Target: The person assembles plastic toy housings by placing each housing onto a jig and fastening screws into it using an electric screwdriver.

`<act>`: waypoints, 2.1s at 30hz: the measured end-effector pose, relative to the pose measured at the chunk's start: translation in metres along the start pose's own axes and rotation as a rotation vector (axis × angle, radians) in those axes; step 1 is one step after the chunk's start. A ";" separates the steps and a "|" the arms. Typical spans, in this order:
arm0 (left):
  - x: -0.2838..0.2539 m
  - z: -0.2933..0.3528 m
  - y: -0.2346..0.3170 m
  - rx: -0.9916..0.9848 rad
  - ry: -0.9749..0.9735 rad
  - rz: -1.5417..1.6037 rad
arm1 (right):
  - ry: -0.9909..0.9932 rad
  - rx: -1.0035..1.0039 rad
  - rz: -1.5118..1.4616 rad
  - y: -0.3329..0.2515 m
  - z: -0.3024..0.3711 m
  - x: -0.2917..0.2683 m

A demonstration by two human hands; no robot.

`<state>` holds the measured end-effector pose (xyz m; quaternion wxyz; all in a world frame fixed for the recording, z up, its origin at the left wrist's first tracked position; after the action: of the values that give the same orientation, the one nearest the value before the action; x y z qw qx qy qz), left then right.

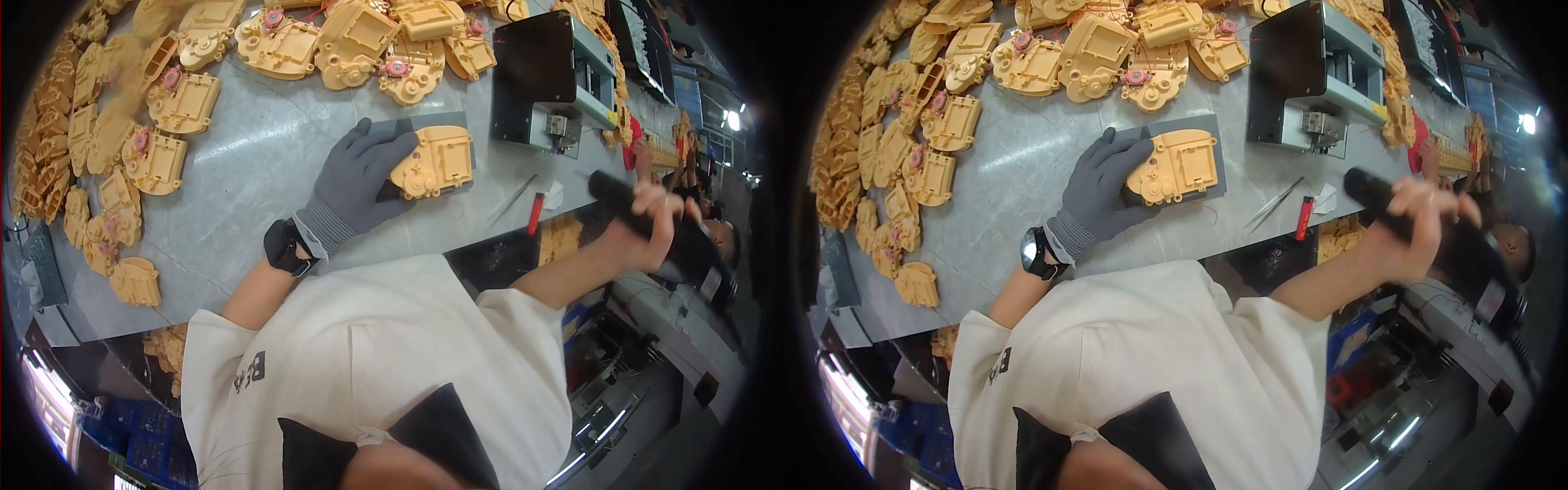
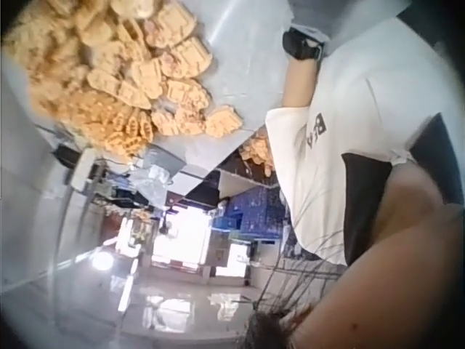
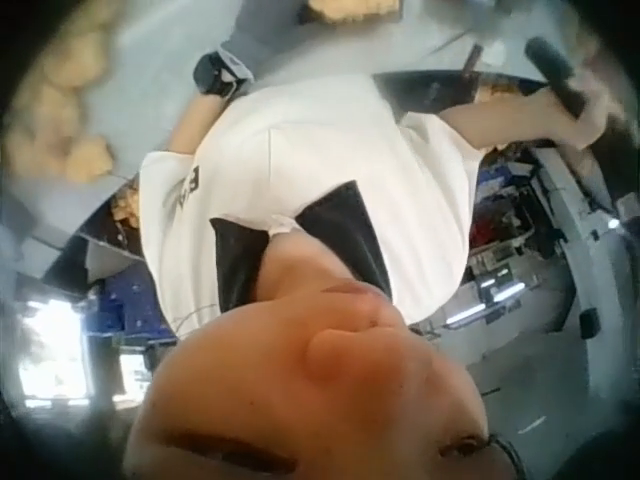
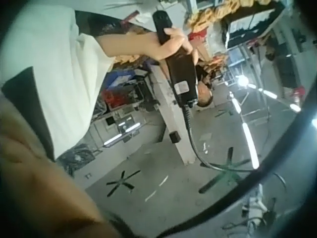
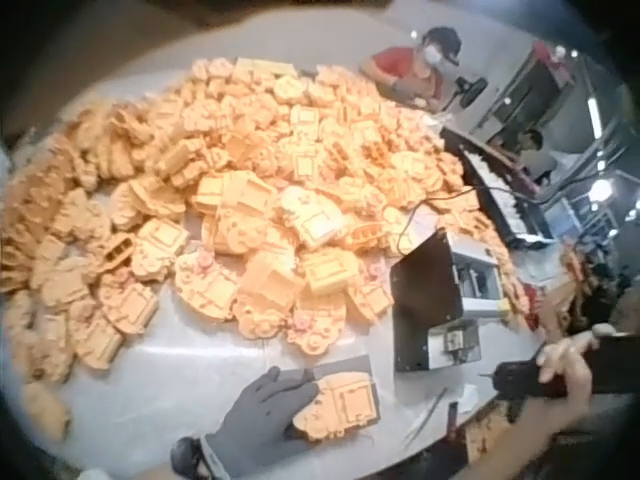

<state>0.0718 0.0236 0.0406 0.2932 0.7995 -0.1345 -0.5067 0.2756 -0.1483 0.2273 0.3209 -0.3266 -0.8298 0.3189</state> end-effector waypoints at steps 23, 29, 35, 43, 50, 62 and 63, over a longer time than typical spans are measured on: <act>0.003 -0.009 -0.002 0.004 -0.031 0.032 | 0.282 -0.126 0.069 0.046 -0.006 -0.065; 0.005 -0.007 -0.003 -0.027 -0.062 0.005 | 0.237 -0.033 0.188 0.062 0.007 -0.048; 0.004 -0.011 0.002 -0.008 -0.061 -0.011 | 0.305 -0.102 -0.015 0.032 0.012 -0.066; 0.006 -0.011 0.001 -0.028 -0.043 -0.018 | 0.363 -0.160 0.006 0.044 0.002 -0.059; 0.010 -0.008 0.006 0.002 -0.045 -0.033 | 0.407 -0.176 0.030 0.040 0.029 -0.075; 0.022 0.003 -0.005 -0.141 -0.074 -0.003 | 0.472 -0.282 0.003 0.035 0.037 -0.082; 0.022 0.003 -0.006 -0.153 -0.068 0.011 | 0.483 -0.325 0.010 0.034 0.037 -0.083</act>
<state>0.0790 0.0161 0.0197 0.3511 0.7565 -0.1096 -0.5407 0.3075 -0.2023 0.1537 0.4510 -0.4441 -0.7681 0.0965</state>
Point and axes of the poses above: each hand's wrist, its own z-axis away from the middle knuckle, its own x-axis out of the palm, y = z × x, the point moved 8 cm from there along -z, towards the middle knuckle, and after that the axes turned 14 degrees about -z, right-handed, at the moved point
